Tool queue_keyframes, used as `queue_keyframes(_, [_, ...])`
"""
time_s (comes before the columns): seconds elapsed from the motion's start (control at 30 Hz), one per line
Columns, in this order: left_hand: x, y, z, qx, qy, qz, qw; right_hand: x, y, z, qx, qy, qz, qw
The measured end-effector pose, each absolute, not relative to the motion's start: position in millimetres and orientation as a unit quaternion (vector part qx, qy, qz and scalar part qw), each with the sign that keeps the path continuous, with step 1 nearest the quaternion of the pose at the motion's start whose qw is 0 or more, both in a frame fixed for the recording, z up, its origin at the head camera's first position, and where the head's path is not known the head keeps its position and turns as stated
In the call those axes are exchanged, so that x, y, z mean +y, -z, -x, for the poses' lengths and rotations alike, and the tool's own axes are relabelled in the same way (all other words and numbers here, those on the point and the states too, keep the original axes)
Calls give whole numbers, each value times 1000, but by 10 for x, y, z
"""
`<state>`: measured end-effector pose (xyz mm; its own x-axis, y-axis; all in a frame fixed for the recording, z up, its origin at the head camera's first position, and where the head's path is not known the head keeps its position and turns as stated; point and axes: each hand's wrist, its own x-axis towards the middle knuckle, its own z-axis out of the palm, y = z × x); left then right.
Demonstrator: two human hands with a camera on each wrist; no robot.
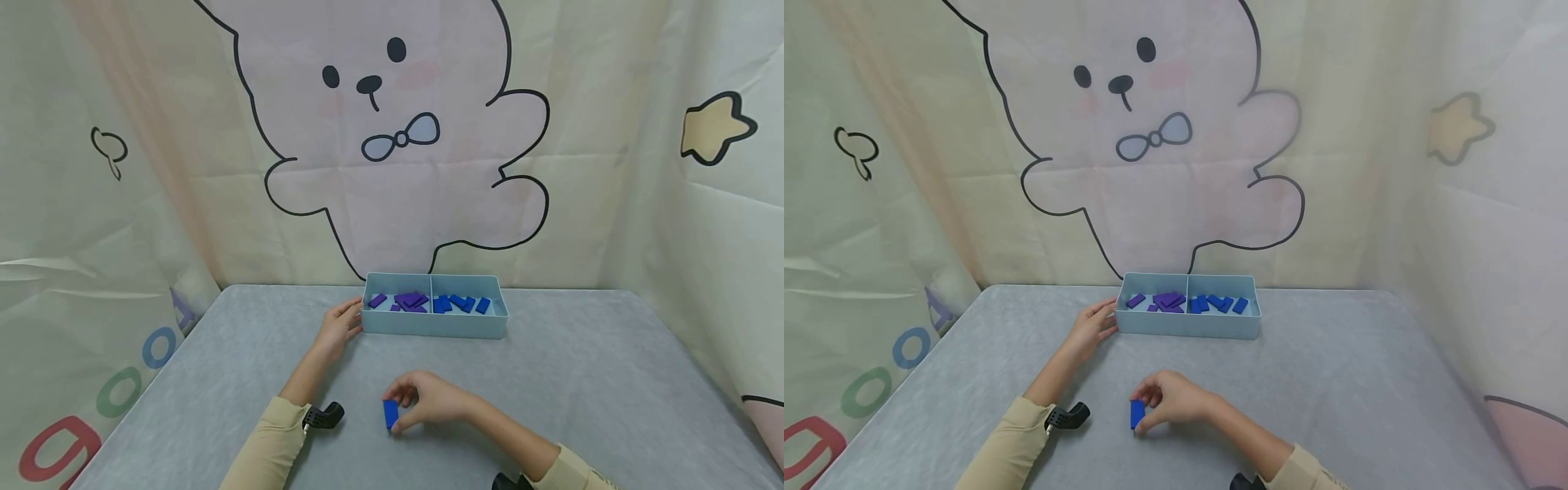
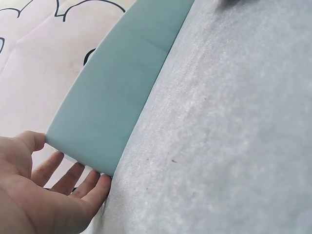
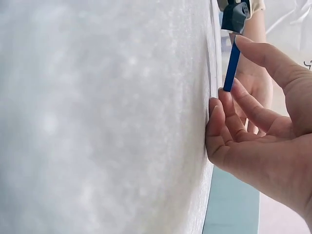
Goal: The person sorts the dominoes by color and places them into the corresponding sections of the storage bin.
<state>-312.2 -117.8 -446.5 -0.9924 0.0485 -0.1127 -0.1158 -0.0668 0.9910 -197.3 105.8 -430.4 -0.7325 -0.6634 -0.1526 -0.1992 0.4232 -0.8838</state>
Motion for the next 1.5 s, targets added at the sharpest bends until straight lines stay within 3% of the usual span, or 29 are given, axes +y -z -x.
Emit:
queue_keyframes(0.53, [-1179,4474,3128,685,-726,30,60,1154,4299,2032,787,488,283,251])
queue_keyframes(0.9, [-1177,4483,3133,683,-727,31,62,1308,5000,2475,776,509,274,252])
queue_keyframes(1.13, [-1166,4482,3133,680,-730,33,59,1206,4146,2025,787,521,220,246])
queue_keyframes(1.5, [-1169,4472,3140,680,-730,37,62,1248,4091,2059,777,535,221,248])
